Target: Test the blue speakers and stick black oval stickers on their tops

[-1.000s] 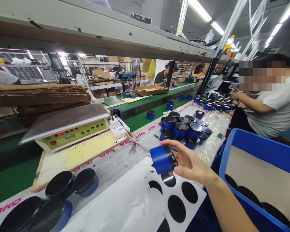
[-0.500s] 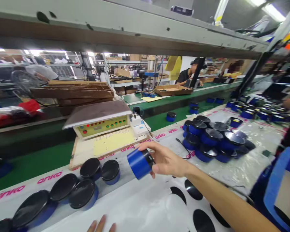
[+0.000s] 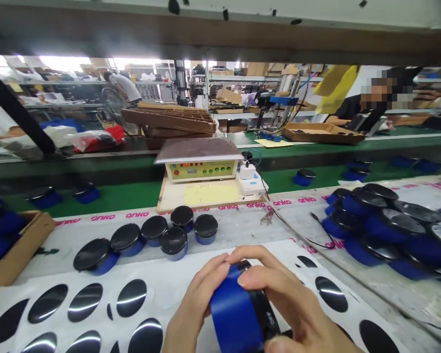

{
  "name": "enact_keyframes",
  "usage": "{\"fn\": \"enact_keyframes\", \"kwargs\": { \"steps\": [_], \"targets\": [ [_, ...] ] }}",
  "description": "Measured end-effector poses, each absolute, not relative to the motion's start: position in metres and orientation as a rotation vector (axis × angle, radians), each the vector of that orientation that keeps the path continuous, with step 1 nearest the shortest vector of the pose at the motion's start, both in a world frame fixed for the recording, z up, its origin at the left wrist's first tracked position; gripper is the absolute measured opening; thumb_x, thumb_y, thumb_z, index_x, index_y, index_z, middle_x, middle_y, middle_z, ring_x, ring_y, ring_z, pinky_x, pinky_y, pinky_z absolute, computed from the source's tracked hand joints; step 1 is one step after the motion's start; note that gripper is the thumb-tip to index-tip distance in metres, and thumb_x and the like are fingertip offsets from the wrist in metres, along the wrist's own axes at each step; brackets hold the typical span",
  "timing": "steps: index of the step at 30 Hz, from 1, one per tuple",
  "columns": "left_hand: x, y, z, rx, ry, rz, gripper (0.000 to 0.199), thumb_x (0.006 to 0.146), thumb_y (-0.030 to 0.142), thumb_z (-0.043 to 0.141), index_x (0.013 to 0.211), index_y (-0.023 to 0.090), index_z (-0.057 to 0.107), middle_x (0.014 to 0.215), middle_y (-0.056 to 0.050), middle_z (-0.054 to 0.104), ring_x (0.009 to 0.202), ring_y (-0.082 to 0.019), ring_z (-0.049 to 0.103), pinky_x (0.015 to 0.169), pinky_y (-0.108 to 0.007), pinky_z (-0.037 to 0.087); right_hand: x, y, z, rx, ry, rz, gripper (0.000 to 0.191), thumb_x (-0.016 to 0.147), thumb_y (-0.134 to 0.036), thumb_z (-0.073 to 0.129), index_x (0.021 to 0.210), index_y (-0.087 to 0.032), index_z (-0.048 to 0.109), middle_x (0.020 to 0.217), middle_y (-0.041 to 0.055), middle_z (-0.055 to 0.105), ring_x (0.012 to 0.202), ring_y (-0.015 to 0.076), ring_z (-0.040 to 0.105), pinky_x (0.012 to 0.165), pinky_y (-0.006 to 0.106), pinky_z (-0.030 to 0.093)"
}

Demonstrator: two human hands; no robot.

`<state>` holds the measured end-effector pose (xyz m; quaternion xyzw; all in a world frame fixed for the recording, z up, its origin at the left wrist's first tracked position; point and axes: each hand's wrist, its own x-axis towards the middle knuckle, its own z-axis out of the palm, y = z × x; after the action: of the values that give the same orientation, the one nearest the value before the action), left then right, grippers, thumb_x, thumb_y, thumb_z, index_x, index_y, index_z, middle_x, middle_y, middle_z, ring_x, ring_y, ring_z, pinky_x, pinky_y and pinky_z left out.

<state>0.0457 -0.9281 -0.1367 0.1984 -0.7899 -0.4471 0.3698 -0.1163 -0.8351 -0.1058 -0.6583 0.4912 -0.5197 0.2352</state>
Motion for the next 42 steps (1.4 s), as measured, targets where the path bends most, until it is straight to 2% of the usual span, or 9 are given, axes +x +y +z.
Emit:
{"fn": "enact_keyframes", "kwargs": {
  "steps": [3, 6, 12, 17, 25, 29, 34, 38, 42],
  "targets": [
    [0.048, -0.925, -0.124, 0.474, -2.007, -1.139, 0.044, 0.083, 0.050, 0.059, 0.123, 0.033, 0.051, 0.129, -0.003, 0.055, 0.120, -0.019, 0.052, 0.100, -0.028, 0.045, -0.115, -0.831, -0.106, -1.876, 1.524, -1.351, 0.053, 0.085, -0.039, 0.060, 0.134, -0.038, 0.041, 0.139, 0.0053, 0.039, 0.127, 0.0266, 0.041, 0.084, 0.028, 0.051],
    [0.054, -0.926, -0.121, 0.495, -1.995, -1.172, 0.052, 0.075, 0.049, 0.068, 0.122, 0.035, 0.050, 0.129, 0.000, 0.054, 0.120, -0.016, 0.052, 0.099, -0.023, 0.044, -0.117, -0.827, -0.106, -1.955, 1.594, -1.277, 0.054, 0.086, -0.035, 0.059, 0.137, -0.037, 0.040, 0.141, 0.0039, 0.039, 0.126, 0.0240, 0.044, 0.073, 0.020, 0.053],
    [0.055, -0.929, -0.124, 0.436, -1.985, -1.175, 0.048, 0.076, 0.046, 0.068, 0.120, 0.035, 0.053, 0.127, 0.002, 0.056, 0.119, -0.013, 0.053, 0.101, -0.017, 0.041, -0.115, -0.826, -0.111, -2.040, 1.631, -1.276, 0.054, 0.087, -0.033, 0.057, 0.137, -0.035, 0.039, 0.141, 0.0042, 0.038, 0.125, 0.0246, 0.046, 0.096, 0.030, 0.046],
    [0.054, -0.929, -0.124, 0.385, -1.985, -1.088, 0.048, 0.077, 0.045, 0.067, 0.121, 0.035, 0.052, 0.126, 0.001, 0.056, 0.119, -0.013, 0.053, 0.101, -0.016, 0.040, -0.113, -0.826, -0.112, -1.899, 1.572, -1.328, 0.049, 0.088, -0.035, 0.057, 0.135, -0.039, 0.042, 0.140, 0.0017, 0.041, 0.129, 0.0231, 0.041, 0.104, 0.033, 0.039],
    [0.048, -0.930, -0.130, 0.430, -2.028, -0.761, 0.043, 0.083, 0.036, 0.063, 0.123, 0.026, 0.050, 0.131, -0.004, 0.051, 0.118, -0.016, 0.054, 0.097, -0.022, 0.047, -0.105, -0.827, -0.111, -1.266, 1.304, -1.393, 0.042, 0.093, -0.040, 0.047, 0.134, -0.043, 0.040, 0.150, -0.0002, 0.026, 0.135, 0.0237, 0.031, 0.102, 0.037, 0.040],
    [0.043, -0.928, -0.133, 0.445, -2.039, -0.441, 0.036, 0.082, 0.024, 0.065, 0.116, 0.022, 0.056, 0.129, -0.006, 0.052, 0.110, -0.015, 0.059, 0.090, -0.020, 0.051, -0.096, -0.835, -0.110, -1.105, 1.153, -1.533, 0.034, 0.090, -0.040, 0.052, 0.124, -0.038, 0.049, 0.147, 0.0014, 0.032, 0.131, 0.0235, 0.037, 0.099, 0.035, 0.042],
    [0.038, -0.922, -0.137, 0.533, -2.036, -0.257, 0.034, 0.078, 0.023, 0.066, 0.111, 0.026, 0.058, 0.122, -0.002, 0.058, 0.100, -0.013, 0.063, 0.081, -0.016, 0.052, -0.087, -0.845, -0.123, -1.010, 1.124, -1.683, 0.030, 0.083, -0.040, 0.053, 0.113, -0.034, 0.051, 0.139, 0.0027, 0.042, 0.121, 0.0238, 0.047, 0.093, 0.037, 0.045],
    [0.041, -0.922, -0.137, 0.611, -2.093, -0.352, 0.041, 0.076, 0.023, 0.069, 0.115, 0.029, 0.056, 0.123, -0.001, 0.058, 0.099, -0.015, 0.065, 0.077, -0.016, 0.054, -0.085, -0.840, -0.126, -1.045, 1.211, -1.645, 0.032, 0.085, -0.037, 0.048, 0.117, -0.033, 0.049, 0.138, 0.0034, 0.042, 0.123, 0.0232, 0.046, 0.096, 0.037, 0.043],
    [0.048, -0.934, -0.149, 0.607, -2.173, -0.754, 0.066, 0.081, 0.046, 0.062, 0.138, 0.026, 0.035, 0.134, -0.010, 0.050, 0.113, -0.024, 0.058, 0.084, -0.028, 0.056, -0.106, -0.836, -0.104, -1.250, 1.413, -1.347, 0.044, 0.091, -0.034, 0.046, 0.134, -0.035, 0.039, 0.142, 0.0039, 0.036, 0.128, 0.0208, 0.041, 0.097, 0.034, 0.043]
  ]
}}
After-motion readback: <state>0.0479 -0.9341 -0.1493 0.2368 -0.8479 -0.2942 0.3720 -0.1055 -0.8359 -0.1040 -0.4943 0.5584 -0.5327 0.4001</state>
